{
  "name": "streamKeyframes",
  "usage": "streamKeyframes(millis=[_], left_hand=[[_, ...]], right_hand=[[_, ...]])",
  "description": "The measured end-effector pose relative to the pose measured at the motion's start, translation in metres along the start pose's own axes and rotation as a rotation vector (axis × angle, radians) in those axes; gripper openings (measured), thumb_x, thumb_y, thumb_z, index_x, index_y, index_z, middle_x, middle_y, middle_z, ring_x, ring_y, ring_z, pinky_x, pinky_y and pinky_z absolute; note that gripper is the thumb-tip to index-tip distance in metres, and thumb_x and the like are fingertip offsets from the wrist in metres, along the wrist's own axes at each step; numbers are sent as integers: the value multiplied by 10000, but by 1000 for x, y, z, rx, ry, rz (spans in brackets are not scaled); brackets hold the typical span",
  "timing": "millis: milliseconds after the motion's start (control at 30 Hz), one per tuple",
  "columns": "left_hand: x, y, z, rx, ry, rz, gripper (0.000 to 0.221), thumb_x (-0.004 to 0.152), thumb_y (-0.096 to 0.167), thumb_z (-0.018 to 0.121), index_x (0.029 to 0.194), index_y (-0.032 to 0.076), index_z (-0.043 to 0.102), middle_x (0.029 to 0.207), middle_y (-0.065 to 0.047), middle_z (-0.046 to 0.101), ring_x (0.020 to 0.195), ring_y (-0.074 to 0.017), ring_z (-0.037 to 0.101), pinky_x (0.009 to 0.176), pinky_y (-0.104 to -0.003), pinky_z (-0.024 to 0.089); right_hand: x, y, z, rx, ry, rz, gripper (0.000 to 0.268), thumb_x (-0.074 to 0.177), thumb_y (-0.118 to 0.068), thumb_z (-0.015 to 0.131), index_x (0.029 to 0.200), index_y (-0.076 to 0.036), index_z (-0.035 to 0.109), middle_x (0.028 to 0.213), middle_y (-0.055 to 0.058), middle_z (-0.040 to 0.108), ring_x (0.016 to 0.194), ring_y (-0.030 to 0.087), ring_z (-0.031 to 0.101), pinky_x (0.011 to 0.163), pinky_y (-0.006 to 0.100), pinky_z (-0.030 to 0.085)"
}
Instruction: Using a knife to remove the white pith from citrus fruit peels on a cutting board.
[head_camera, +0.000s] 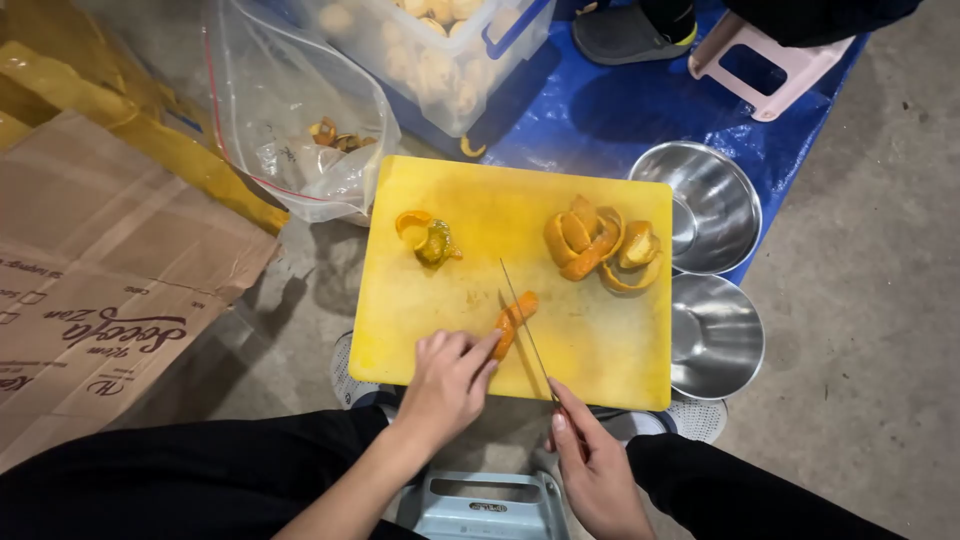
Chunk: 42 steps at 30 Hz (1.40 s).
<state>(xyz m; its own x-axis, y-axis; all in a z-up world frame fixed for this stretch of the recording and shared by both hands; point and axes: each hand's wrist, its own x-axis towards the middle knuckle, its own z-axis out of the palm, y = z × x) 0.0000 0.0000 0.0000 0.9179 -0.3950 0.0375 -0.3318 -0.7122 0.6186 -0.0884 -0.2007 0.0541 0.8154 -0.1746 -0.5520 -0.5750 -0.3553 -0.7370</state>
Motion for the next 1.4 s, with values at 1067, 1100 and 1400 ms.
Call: streamKeyframes(millis=[1067,1100,1400], left_hand=[[50,-11,-62,-143,-117,-416,212,930,260,621,993,88,729,1153,-124,633,1031,-324,679,864,-455,552],[46,-8,-58,-69,-75,-348,305,953,382,648,1003,86,703,1286,-169,483,1073,-368,640,856,-515,544],[69,5,22,542,301,-16,750,833,756,623,1261,140,630,1385,-169,465,1083,-325,453,822,-451,344]], right_hand=[[8,-17,22,307,-74,131,506,990,-235,546,1483,-183,647,710,90,635,524,158,497,486,285,427],[5,-5,20,409,-73,43,514,979,-195,560,1486,-154,630,668,114,626,439,158,462,383,274,393],[1,-46,8,594,412,-15,465,1013,-192,490,1419,-46,664,593,238,591,325,201,413,331,266,357]])
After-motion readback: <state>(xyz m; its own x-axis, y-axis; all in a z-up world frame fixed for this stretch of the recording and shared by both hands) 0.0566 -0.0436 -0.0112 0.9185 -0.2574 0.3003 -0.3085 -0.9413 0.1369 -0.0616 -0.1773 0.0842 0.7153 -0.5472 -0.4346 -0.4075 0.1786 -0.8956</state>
